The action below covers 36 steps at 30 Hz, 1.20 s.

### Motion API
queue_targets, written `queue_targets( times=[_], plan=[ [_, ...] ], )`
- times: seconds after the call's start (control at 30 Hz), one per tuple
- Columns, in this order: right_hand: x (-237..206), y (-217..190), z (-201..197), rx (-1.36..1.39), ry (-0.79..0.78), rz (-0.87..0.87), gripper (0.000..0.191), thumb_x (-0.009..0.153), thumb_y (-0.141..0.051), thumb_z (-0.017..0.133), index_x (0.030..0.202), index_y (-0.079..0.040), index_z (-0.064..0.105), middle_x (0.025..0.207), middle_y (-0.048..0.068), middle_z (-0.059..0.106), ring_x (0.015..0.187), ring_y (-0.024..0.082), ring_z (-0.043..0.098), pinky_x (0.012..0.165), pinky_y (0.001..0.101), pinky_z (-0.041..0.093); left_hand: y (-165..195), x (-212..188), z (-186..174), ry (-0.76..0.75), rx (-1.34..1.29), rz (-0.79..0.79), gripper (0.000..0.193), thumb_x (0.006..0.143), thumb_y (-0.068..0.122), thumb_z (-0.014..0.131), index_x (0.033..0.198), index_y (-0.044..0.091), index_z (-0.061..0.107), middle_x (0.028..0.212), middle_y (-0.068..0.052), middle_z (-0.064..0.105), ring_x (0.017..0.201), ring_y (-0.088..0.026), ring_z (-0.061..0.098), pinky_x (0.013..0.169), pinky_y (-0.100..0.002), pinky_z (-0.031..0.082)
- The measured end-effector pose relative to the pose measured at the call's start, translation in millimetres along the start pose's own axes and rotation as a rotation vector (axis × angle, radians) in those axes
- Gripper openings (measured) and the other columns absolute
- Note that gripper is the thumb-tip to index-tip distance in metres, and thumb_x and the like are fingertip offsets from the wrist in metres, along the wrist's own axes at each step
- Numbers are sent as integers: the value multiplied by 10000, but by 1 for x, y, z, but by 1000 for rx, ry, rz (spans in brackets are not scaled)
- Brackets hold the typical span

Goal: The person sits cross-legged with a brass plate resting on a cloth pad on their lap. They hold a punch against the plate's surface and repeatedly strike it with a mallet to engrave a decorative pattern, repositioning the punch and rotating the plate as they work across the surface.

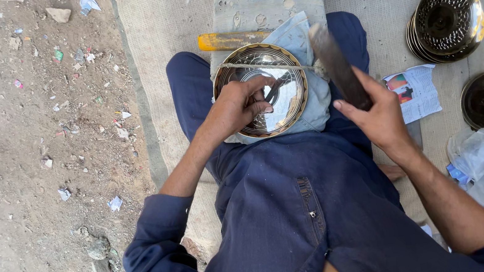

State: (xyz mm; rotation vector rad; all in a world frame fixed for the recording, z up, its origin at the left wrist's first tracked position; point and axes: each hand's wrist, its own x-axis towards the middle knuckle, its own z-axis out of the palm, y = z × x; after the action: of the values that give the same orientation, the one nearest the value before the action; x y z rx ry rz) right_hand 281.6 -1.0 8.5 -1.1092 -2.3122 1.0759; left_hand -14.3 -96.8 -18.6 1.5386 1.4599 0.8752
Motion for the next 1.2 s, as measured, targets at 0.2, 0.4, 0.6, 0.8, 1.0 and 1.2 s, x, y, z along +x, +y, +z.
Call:
queue_targets(
  times=[0.2,0.4,0.6,0.8,1.0,1.2],
  plan=[
    [53,-23,-18,-83,-147,4,697,860,-231,836,1499,-229,557,1212,107,743,1026,226,752,851,376,581,7,-9,10,206,6,-66,452,843,65,811,1265,59,650,714,-83,664,603,-184,633,602,-340,495],
    [97,-48,-34,-352,-341,-69,666,872,-320,816,1495,-315,583,1043,75,763,835,228,755,739,394,589,11,-17,27,450,11,-232,461,810,69,842,1223,47,639,703,-82,659,588,-189,627,592,-321,504],
    [113,-64,-40,-637,-363,-284,671,830,-376,816,1467,-334,611,968,68,756,813,277,731,684,449,584,16,-22,41,635,-59,-354,434,860,58,811,1244,43,611,713,-53,654,586,-120,630,564,-289,517],
    [119,-75,-34,-782,-350,-379,676,877,-388,794,1514,-309,582,899,80,713,757,261,719,611,414,576,17,-25,59,794,31,-317,498,894,28,769,1342,6,551,782,-49,627,630,-117,635,596,-272,543],
    [130,-94,-31,-670,-290,-517,623,879,-385,804,1460,-290,603,957,55,732,800,231,726,650,391,584,12,-21,66,848,28,-347,478,912,58,777,1323,13,539,771,-33,626,633,-97,638,600,-243,549],
    [128,-106,-38,-598,-277,-432,644,903,-361,803,1510,-256,612,993,75,723,818,275,713,694,408,570,13,-22,63,778,-28,-315,513,888,46,795,1342,15,558,745,-44,627,620,-99,623,598,-252,535]
  ],
)
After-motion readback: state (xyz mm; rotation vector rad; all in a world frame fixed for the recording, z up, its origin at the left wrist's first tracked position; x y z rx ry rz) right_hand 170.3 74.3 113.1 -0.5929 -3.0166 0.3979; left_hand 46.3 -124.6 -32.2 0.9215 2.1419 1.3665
